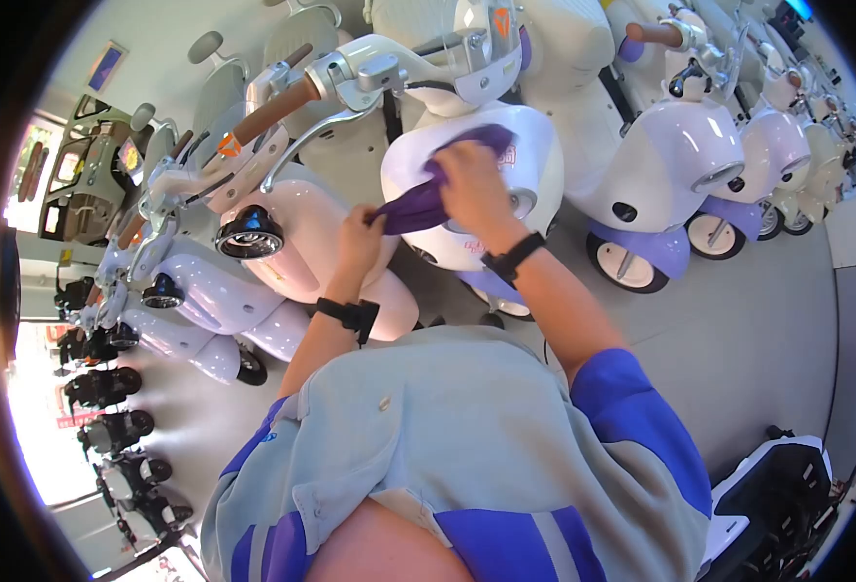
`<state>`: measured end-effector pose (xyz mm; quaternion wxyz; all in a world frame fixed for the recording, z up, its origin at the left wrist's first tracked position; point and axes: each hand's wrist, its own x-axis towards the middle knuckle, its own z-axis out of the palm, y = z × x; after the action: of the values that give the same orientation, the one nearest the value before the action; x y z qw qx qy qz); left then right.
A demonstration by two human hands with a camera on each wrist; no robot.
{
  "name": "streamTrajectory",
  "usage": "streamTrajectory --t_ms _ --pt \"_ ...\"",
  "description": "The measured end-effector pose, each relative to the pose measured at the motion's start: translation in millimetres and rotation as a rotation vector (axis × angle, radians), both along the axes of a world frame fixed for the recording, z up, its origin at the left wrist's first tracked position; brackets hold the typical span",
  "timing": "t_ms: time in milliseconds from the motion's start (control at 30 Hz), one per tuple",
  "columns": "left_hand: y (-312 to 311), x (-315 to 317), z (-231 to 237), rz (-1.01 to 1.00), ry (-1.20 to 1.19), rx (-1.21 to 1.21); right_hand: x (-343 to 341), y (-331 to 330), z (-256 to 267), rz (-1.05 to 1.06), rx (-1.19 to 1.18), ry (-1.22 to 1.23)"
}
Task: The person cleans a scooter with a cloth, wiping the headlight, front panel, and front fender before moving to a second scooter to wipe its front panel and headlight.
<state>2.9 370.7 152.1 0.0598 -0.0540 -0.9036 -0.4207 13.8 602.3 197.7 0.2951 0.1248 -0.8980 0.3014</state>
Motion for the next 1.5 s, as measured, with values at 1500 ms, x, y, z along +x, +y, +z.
streamTrajectory --t_ms 1500 --pt "87.9 -87.1 29.9 -0.636 0.596 0.012 -26.6 47.8 16.3 -0.269 0.063 -0.211"
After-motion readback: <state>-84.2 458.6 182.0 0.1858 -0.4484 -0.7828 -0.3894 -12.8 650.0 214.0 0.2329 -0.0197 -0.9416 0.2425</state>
